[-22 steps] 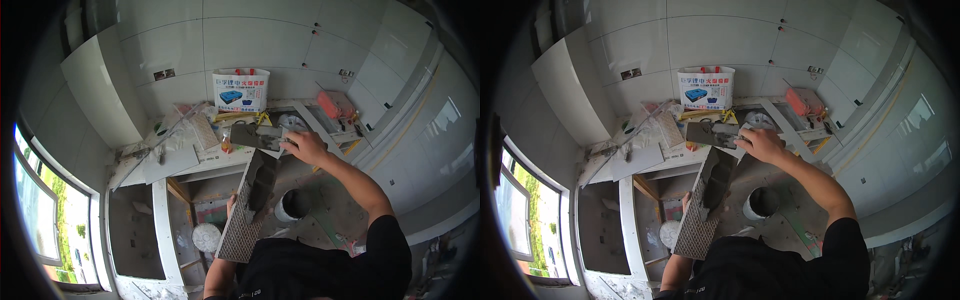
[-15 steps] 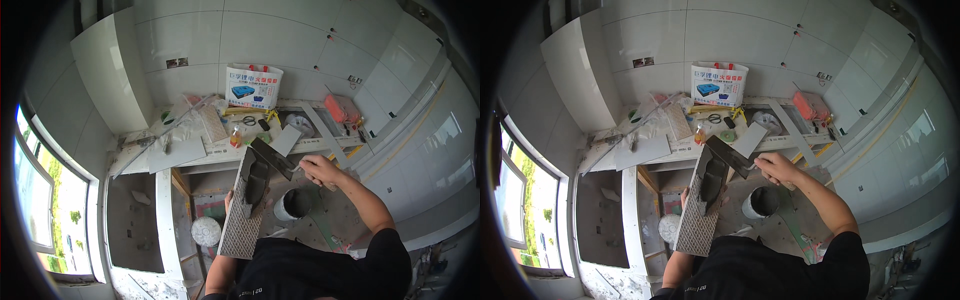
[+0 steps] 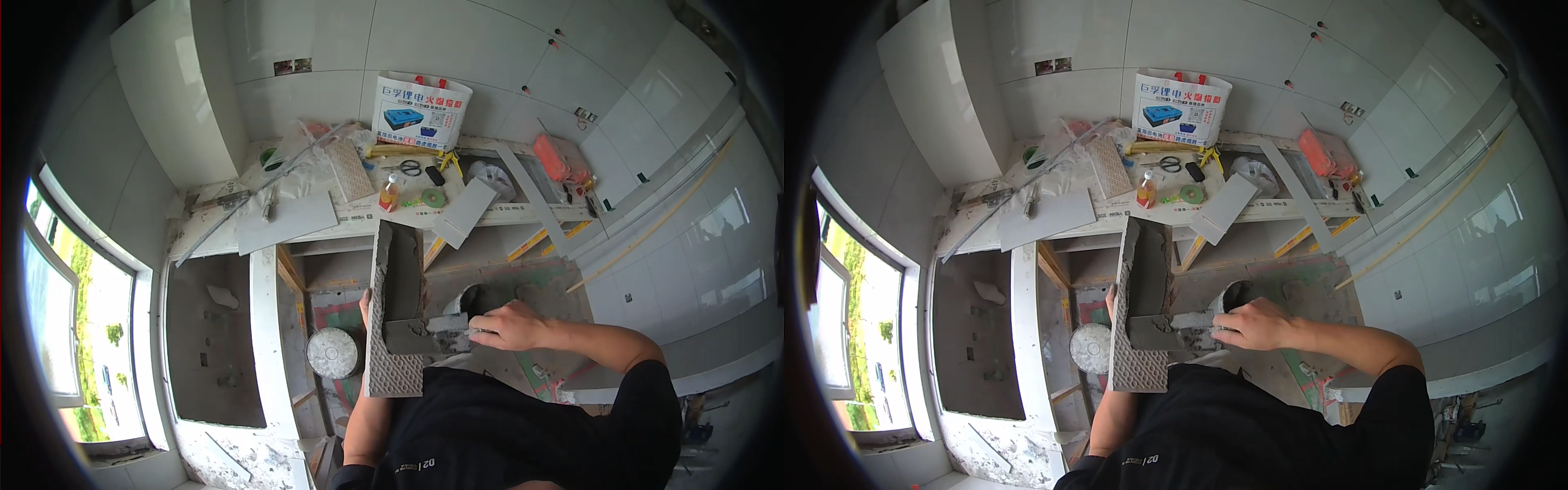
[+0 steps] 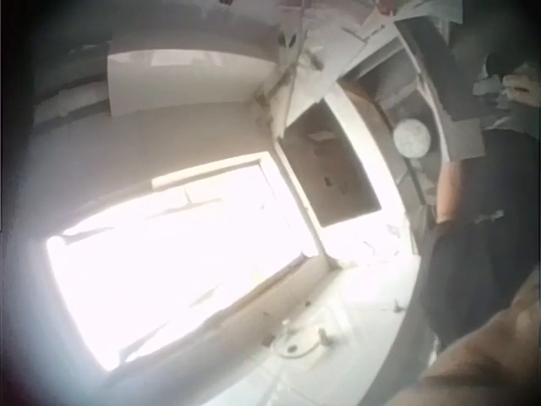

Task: The recorder is applying mortar to tiles and installing them on the wall around a window frame during a renovation.

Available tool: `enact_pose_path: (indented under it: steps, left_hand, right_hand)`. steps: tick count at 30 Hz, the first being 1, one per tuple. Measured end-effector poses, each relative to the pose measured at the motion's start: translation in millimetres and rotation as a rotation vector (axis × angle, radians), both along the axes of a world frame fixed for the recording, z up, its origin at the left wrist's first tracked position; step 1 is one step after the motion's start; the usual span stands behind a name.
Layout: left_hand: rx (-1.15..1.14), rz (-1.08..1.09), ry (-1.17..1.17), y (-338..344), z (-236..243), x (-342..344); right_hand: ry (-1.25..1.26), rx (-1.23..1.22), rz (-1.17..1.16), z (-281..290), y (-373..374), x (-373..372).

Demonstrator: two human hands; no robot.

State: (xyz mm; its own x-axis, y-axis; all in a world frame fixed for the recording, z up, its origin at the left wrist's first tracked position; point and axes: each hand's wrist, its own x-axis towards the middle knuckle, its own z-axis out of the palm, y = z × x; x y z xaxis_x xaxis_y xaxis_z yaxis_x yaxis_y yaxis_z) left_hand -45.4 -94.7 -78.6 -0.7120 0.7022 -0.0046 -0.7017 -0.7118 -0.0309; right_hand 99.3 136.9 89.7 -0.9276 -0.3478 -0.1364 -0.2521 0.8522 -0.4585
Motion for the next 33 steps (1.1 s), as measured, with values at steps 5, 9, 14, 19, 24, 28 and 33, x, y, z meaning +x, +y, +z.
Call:
enact_pose_path:
  steps: [5,9,14,19,24,28,33]
  left_hand:
    - [-0.1,0.138,-0.112,-3,48,14]
    - [-0.039,0.047,-0.113,5,55,9]
    - [-0.097,0.035,0.02,0,8,-17]
    - [-0.014,0.198,-0.045,16,11,-33]
    - [0.037,0.277,0.018,21,24,-52]
    - [-0.011,0.354,-0.013,23,27,-59]
    - [0.019,0.344,0.051,39,34,-59]
  right_hand:
    - [0.402,0.457,-0.061,24,38,-64]
    - [0.268,0.164,-0.117,25,99,-115]
    - [-0.737,-0.35,-0.457,45,46,-83]
    - [-0.726,-0.284,-0.169,29,23,-34]
    - [-0.112,-0.297,-0.012,-41,47,-10]
    - [-0.047,-0.201,-0.046,-47,85,22]
    - [-0.106,-0.539,-0.309,-41,96,18]
